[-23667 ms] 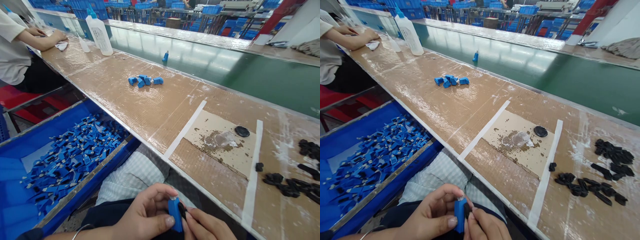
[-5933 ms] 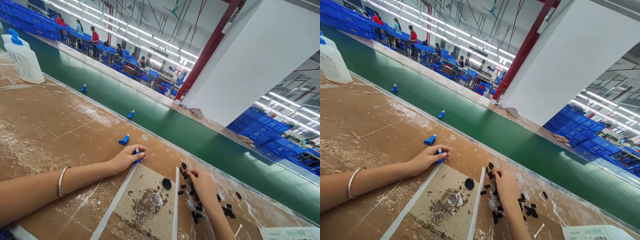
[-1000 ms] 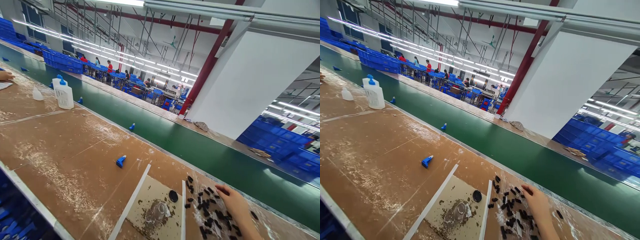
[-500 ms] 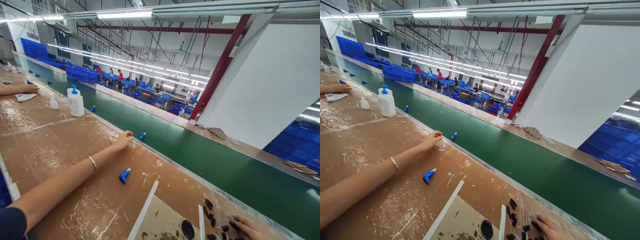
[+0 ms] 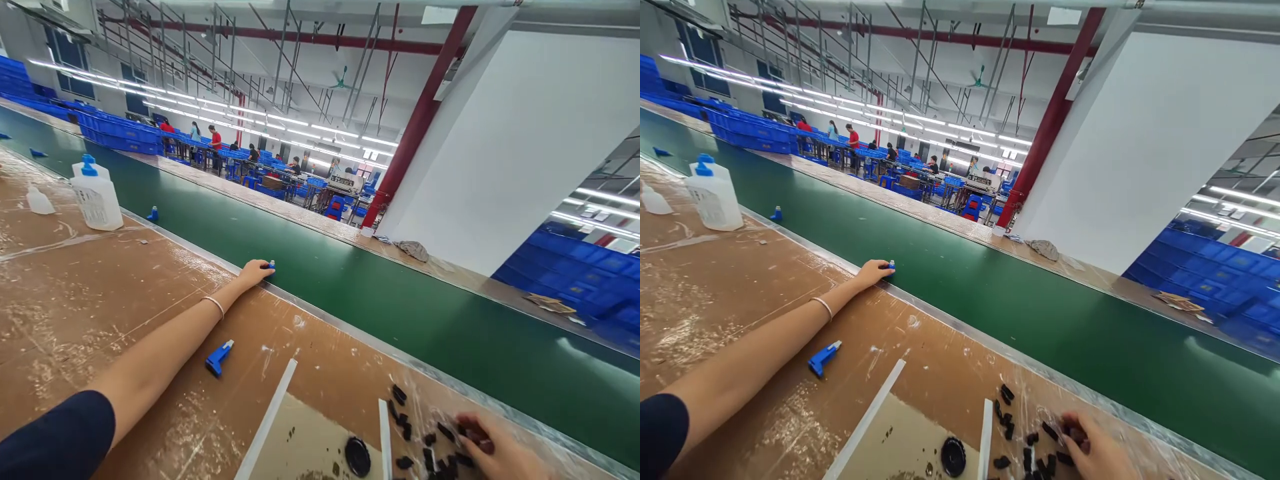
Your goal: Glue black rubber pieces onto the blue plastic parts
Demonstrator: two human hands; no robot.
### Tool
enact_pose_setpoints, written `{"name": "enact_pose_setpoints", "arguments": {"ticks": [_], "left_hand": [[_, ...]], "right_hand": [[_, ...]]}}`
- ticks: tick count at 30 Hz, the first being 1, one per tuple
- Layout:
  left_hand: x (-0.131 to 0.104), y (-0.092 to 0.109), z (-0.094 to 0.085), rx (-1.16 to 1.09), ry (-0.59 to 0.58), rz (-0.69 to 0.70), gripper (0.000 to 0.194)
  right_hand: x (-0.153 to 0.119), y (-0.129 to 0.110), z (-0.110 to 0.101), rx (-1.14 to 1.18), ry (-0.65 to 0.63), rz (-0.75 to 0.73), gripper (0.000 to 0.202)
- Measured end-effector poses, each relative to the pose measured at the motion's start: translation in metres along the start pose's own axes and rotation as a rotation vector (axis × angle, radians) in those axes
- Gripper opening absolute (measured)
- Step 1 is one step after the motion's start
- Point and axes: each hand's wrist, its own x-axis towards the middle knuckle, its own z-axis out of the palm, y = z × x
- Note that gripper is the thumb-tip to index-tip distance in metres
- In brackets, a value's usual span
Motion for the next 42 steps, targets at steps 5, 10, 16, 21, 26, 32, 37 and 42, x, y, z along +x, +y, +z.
{"name": "enact_pose_setpoints", "arguments": {"ticks": [5, 10, 16, 21, 26, 32, 37, 42], "left_hand": [[-0.015, -0.007, -0.009, -0.152, -0.029, -0.028, 0.018], [-0.094, 0.018, -0.007, -0.374, -0.167, -0.007, 0.029], [-0.211, 0.028, 0.01, -0.564, -0.486, -0.188, 0.031], [-0.23, 0.019, 0.009, -0.62, -0.626, -0.217, 0.027], [-0.227, 0.015, 0.011, -0.679, -0.701, -0.288, 0.028], [-0.23, 0.012, 0.013, -0.68, -0.758, -0.35, 0.029], [-0.232, 0.011, 0.014, -0.697, -0.787, -0.402, 0.027], [-0.235, 0.012, 0.014, -0.719, -0.796, -0.461, 0.025]], "right_hand": [[-0.016, -0.021, -0.004, 0.142, -0.029, -0.043, 0.043], [-0.052, -0.064, 0.004, 0.291, -0.161, -0.176, 0.046], [-0.09, -0.098, 0.027, 0.421, -0.426, -0.353, 0.023], [-0.112, -0.11, 0.037, 0.722, -0.451, -0.173, 0.02], [-0.136, -0.129, 0.047, 1.019, -0.42, -0.015, 0.032], [-0.131, -0.124, 0.059, 1.07, -0.421, -0.018, 0.031], [-0.131, -0.112, 0.068, 0.903, -0.455, -0.13, 0.029], [-0.145, -0.116, 0.077, 0.773, -0.415, -0.189, 0.027]]}}
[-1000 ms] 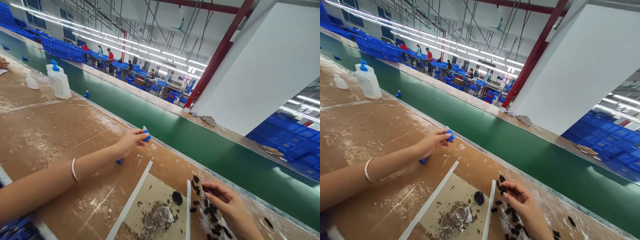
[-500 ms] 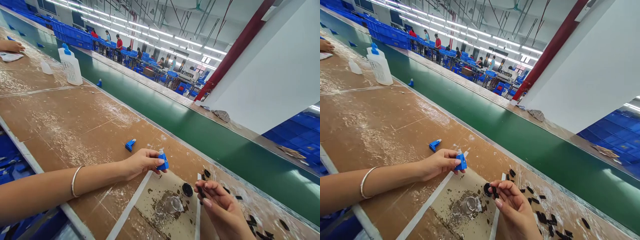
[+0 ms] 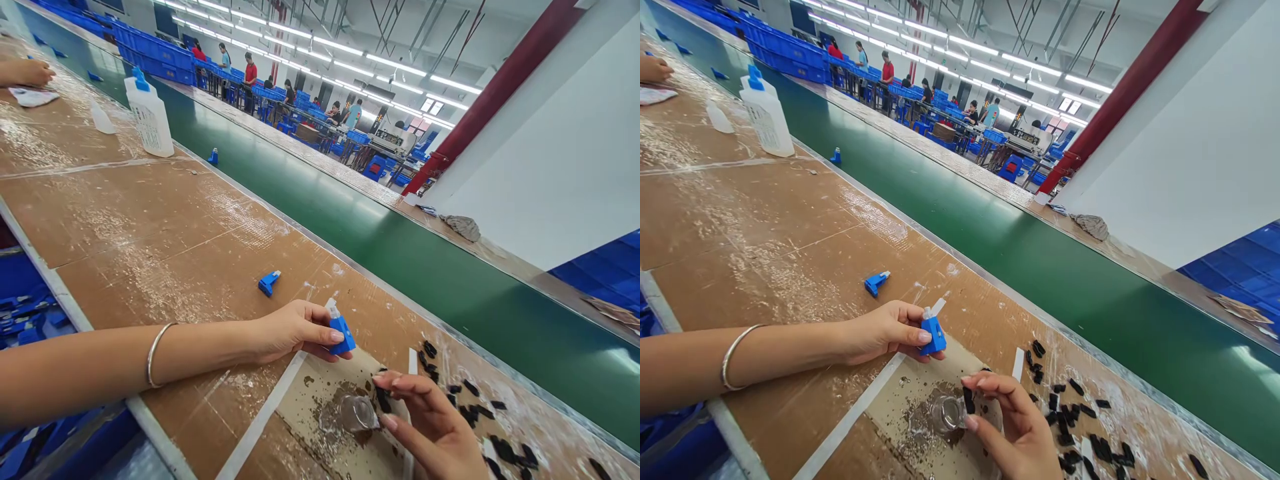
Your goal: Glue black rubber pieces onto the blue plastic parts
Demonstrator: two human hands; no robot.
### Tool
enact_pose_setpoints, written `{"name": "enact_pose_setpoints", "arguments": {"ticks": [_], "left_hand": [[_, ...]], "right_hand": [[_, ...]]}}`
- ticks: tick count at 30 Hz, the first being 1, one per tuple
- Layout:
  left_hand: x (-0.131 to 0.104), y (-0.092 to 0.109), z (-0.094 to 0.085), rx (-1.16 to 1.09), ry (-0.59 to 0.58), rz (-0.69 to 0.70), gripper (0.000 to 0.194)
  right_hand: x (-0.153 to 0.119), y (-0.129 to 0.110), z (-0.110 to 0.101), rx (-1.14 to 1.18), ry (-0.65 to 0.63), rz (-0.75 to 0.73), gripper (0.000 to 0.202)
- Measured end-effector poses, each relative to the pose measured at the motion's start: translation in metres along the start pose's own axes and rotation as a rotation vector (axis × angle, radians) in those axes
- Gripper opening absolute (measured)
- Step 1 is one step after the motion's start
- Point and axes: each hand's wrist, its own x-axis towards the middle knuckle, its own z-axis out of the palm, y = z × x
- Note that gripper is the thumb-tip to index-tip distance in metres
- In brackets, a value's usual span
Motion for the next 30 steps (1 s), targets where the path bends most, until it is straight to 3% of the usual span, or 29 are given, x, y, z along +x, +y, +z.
{"name": "enact_pose_setpoints", "arguments": {"ticks": [4, 15, 17, 18, 22, 23, 25, 28, 30], "left_hand": [[-0.001, 0.0, 0.001, 0.028, -0.003, -0.018, 0.026], [-0.001, -0.003, 0.001, 0.134, -0.007, 0.047, 0.025], [-0.003, -0.006, 0.001, 0.302, -0.005, 0.189, 0.021], [-0.004, -0.007, 0.002, 0.456, -0.006, 0.328, 0.019], [-0.014, -0.011, 0.009, 1.249, -0.044, 1.144, 0.016], [-0.017, -0.011, 0.011, 1.392, -0.067, 1.277, 0.015], [-0.021, -0.011, 0.018, 1.6, -0.117, 1.355, 0.012], [-0.025, -0.012, 0.025, 1.781, -0.182, 1.22, 0.02], [-0.026, -0.012, 0.027, 1.778, -0.174, 1.227, 0.022]], "right_hand": [[-0.001, 0.005, 0.0, -0.071, -0.08, 0.019, 0.032], [-0.002, 0.004, 0.0, -0.082, -0.074, 0.146, 0.04], [-0.003, 0.003, 0.001, -0.004, -0.053, 0.14, 0.039], [-0.003, 0.001, 0.002, 0.056, -0.033, 0.135, 0.04], [-0.004, -0.008, 0.011, 0.318, 0.078, 0.126, 0.044], [-0.005, -0.011, 0.014, 0.372, 0.093, 0.134, 0.044], [-0.007, -0.016, 0.02, 0.465, 0.102, 0.159, 0.043], [-0.011, -0.021, 0.029, 0.533, 0.092, 0.169, 0.041], [-0.014, -0.022, 0.035, 0.531, 0.078, 0.164, 0.039]]}}
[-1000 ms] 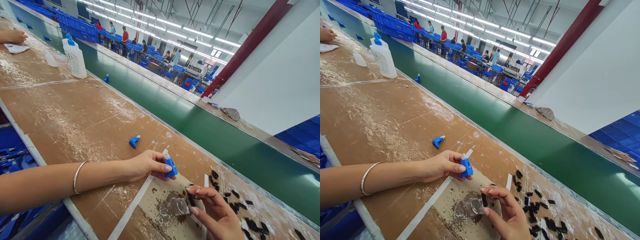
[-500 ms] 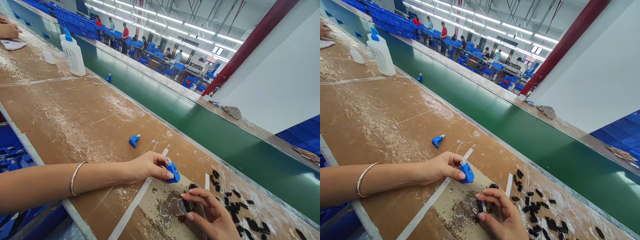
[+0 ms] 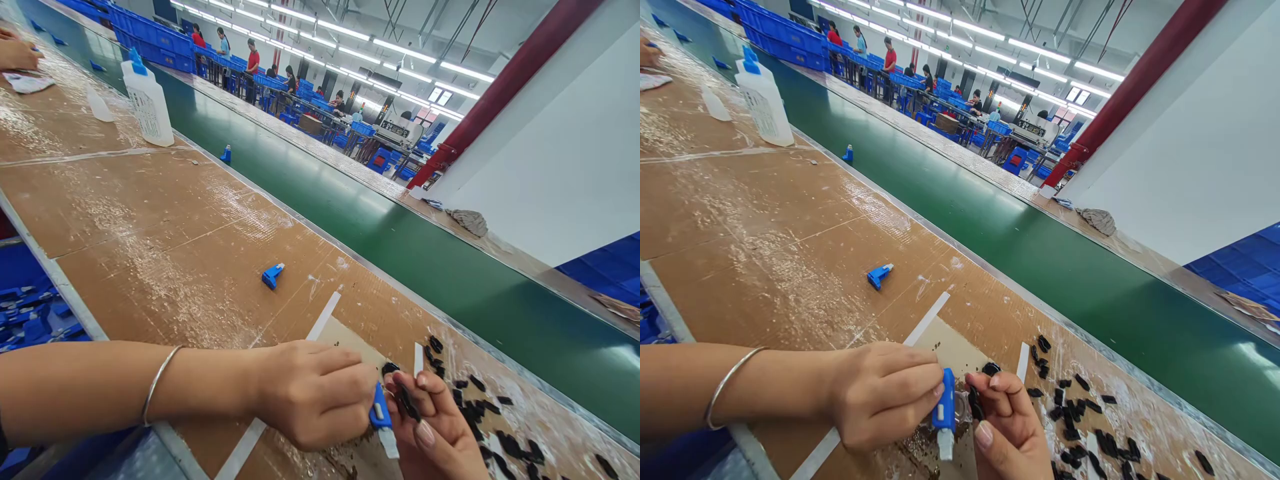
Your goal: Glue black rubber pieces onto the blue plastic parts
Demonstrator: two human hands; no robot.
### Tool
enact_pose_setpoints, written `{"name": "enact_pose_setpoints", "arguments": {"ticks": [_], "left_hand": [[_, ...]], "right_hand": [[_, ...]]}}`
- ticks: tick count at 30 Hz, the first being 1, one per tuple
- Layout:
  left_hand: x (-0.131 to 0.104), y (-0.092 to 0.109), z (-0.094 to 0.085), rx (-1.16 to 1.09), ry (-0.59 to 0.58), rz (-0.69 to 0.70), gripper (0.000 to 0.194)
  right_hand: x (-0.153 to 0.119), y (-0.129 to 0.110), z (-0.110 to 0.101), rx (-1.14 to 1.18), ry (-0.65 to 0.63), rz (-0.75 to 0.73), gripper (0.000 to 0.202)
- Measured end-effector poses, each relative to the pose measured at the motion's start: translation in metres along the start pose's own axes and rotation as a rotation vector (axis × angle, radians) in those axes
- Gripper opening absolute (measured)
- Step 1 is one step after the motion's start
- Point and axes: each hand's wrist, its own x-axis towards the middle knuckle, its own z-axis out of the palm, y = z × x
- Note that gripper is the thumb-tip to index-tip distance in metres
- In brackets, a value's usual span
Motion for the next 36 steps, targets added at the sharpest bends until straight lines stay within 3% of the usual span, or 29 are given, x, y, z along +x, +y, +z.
{"name": "enact_pose_setpoints", "arguments": {"ticks": [4, 12, 14, 17, 21, 23, 28, 32, 36], "left_hand": [[0.0, 0.001, -0.001, -0.064, 0.07, -0.004, 0.02], [0.001, 0.002, -0.005, -0.191, -0.122, -0.135, 0.022], [0.0, 0.002, -0.004, -0.14, -0.081, -0.069, 0.021], [-0.001, 0.002, -0.003, -0.03, 0.071, 0.061, 0.02], [-0.001, 0.001, -0.004, -0.059, -0.063, 0.003, 0.021], [0.0, 0.001, -0.005, -0.033, -0.068, 0.035, 0.023], [0.004, 0.0, -0.01, -0.075, -0.064, -0.029, 0.026], [0.002, -0.003, -0.01, -0.037, 0.045, 0.053, 0.027], [-0.005, -0.006, -0.005, -0.133, 0.022, -0.061, 0.028]], "right_hand": [[-0.006, 0.003, 0.009, 0.002, 0.021, -0.022, 0.036], [-0.009, 0.003, 0.015, -0.092, 0.065, -0.049, 0.035], [-0.009, 0.004, 0.015, -0.098, 0.062, -0.062, 0.034], [-0.009, 0.005, 0.015, -0.091, 0.053, -0.065, 0.033], [-0.008, 0.004, 0.014, -0.166, 0.03, -0.097, 0.027], [-0.008, 0.005, 0.012, -0.234, 0.014, -0.127, 0.023], [-0.012, 0.007, 0.014, -0.437, -0.026, -0.351, 0.014], [-0.019, 0.01, 0.017, -0.621, -0.053, -0.578, 0.023], [-0.023, 0.016, 0.02, -0.681, -0.08, -0.6, 0.028]]}}
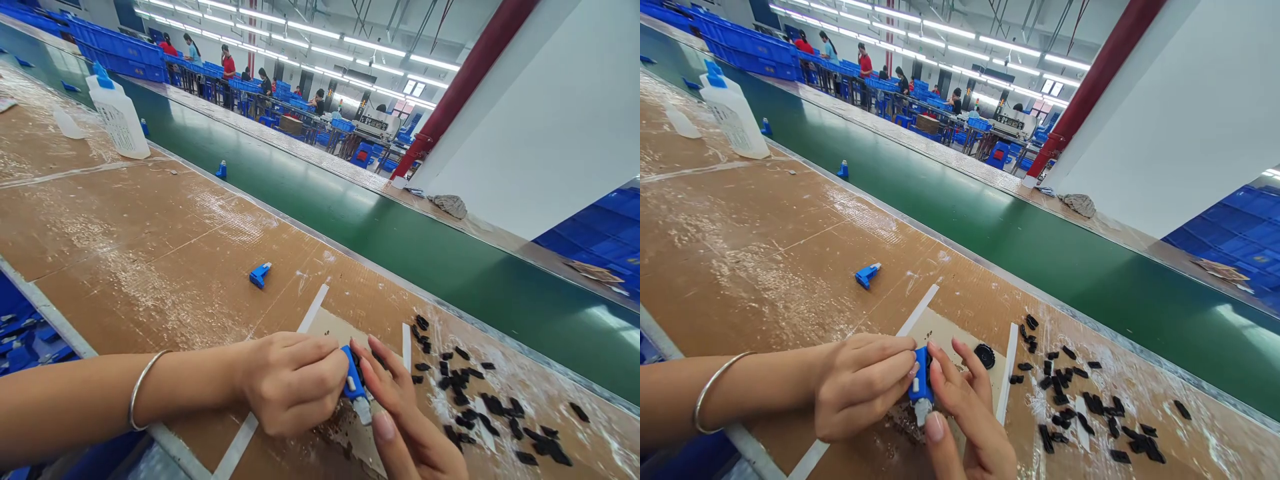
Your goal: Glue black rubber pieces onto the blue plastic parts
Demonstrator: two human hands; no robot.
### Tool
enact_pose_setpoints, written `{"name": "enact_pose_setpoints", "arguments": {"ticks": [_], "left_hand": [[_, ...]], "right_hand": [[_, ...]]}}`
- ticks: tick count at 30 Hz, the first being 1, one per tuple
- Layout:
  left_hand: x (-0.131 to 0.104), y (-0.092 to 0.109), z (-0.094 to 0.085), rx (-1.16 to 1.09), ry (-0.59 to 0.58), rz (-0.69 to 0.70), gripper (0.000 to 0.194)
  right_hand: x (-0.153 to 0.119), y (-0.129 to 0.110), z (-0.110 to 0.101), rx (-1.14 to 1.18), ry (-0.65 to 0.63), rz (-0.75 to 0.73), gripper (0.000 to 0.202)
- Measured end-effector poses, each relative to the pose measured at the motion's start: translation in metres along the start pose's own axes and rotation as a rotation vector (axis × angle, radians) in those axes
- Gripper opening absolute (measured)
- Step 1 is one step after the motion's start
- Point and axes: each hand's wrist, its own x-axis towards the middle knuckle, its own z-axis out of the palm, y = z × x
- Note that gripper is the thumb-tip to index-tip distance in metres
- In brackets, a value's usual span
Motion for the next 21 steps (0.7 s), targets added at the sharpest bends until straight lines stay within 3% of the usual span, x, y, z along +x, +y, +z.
{"name": "enact_pose_setpoints", "arguments": {"ticks": [2, 4, 6, 9, 11, 13, 15, 16, 18, 21], "left_hand": [[-0.001, 0.0, 0.002, -0.08, 0.022, -0.086, 0.023], [0.001, 0.001, 0.003, -0.154, 0.175, -0.205, 0.017], [0.007, 0.0, 0.003, -0.355, 0.33, -0.437, 0.017], [0.015, -0.007, 0.004, -1.009, 0.364, -0.862, 0.014], [0.017, -0.012, 0.005, -1.43, 0.326, -1.039, 0.019], [0.015, -0.017, 0.007, -1.656, 0.284, -1.109, 0.026], [0.013, -0.018, 0.008, -1.734, 0.249, -1.113, 0.029], [0.012, -0.018, 0.008, -1.75, 0.239, -1.107, 0.029], [0.011, -0.017, 0.008, -1.766, 0.227, -1.098, 0.028], [0.01, -0.016, 0.007, -1.795, 0.215, -1.097, 0.026]], "right_hand": [[0.0, -0.001, 0.003, -0.02, -0.011, -0.019, 0.032], [0.004, -0.004, 0.002, -0.051, -0.026, -0.047, 0.035], [0.012, -0.008, -0.009, -0.081, -0.002, 0.003, 0.04], [0.027, -0.005, -0.048, -0.15, 0.153, 0.207, 0.045], [0.037, 0.007, -0.082, -0.347, 0.189, 0.246, 0.041], [0.046, 0.027, -0.113, -0.736, 0.115, 0.344, 0.039], [0.051, 0.05, -0.133, -0.912, -0.114, 0.373, 0.035], [0.052, 0.06, -0.139, -0.962, -0.167, 0.36, 0.035], [0.052, 0.076, -0.141, -1.014, -0.246, 0.326, 0.034], [0.048, 0.086, -0.133, -1.061, -0.226, 0.27, 0.037]]}}
